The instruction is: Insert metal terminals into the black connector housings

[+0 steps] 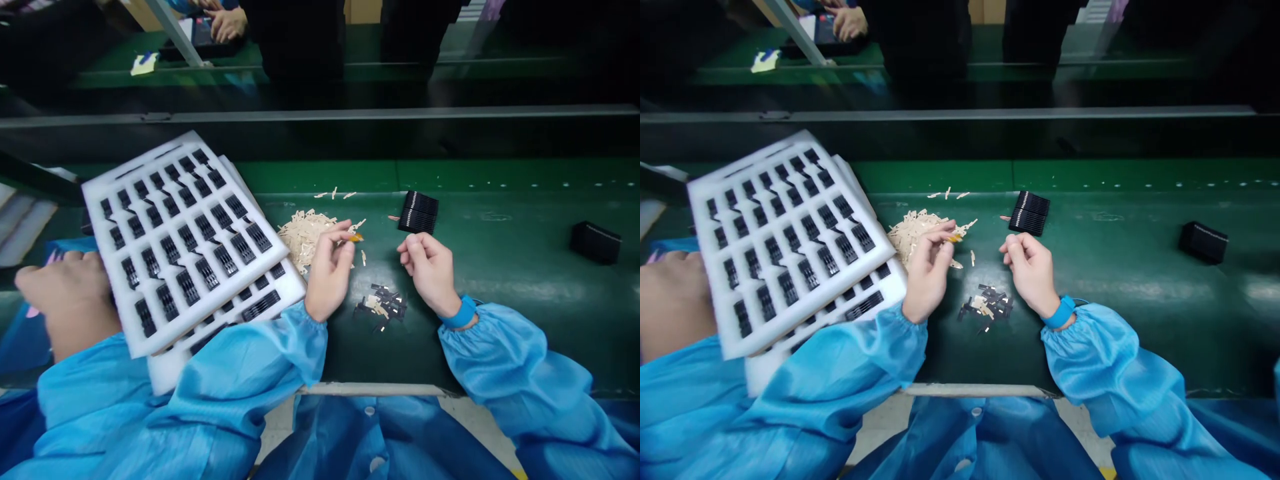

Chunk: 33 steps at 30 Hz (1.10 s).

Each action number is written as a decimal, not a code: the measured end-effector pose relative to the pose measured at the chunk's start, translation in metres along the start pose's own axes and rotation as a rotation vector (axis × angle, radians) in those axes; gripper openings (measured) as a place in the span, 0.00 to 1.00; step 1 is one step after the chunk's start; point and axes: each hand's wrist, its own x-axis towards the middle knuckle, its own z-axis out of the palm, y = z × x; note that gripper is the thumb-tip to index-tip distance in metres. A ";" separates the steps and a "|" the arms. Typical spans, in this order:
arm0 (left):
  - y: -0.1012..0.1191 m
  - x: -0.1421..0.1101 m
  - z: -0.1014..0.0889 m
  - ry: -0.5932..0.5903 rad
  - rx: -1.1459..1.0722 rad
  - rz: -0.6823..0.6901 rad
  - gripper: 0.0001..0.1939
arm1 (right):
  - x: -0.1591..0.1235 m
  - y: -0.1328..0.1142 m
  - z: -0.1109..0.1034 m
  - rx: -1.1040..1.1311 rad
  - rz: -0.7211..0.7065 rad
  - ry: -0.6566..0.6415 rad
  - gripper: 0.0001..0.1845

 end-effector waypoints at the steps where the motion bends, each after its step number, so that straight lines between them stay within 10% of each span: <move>1: 0.002 -0.002 -0.001 -0.036 0.134 0.118 0.09 | -0.001 -0.002 0.000 0.003 0.017 -0.055 0.24; 7: 0.008 -0.002 -0.011 -0.041 0.562 0.611 0.14 | -0.003 -0.010 -0.003 0.009 0.145 -0.371 0.25; 16: 0.009 -0.004 -0.010 -0.125 0.560 0.635 0.15 | 0.000 -0.011 -0.003 0.003 0.215 -0.439 0.20; 20: 0.007 -0.005 -0.008 -0.272 0.454 0.496 0.16 | 0.006 -0.006 -0.008 0.027 0.174 -0.318 0.16; 24: 0.007 -0.005 -0.006 -0.512 0.156 0.063 0.13 | 0.020 0.004 -0.018 -0.155 -0.131 0.085 0.11; 27: 0.006 -0.003 -0.007 -0.401 0.097 -0.148 0.13 | 0.028 0.011 -0.027 -0.469 -0.348 0.185 0.13; 33: 0.007 -0.001 -0.009 -0.141 0.159 -0.115 0.11 | 0.034 0.022 -0.035 -0.813 -0.476 0.115 0.19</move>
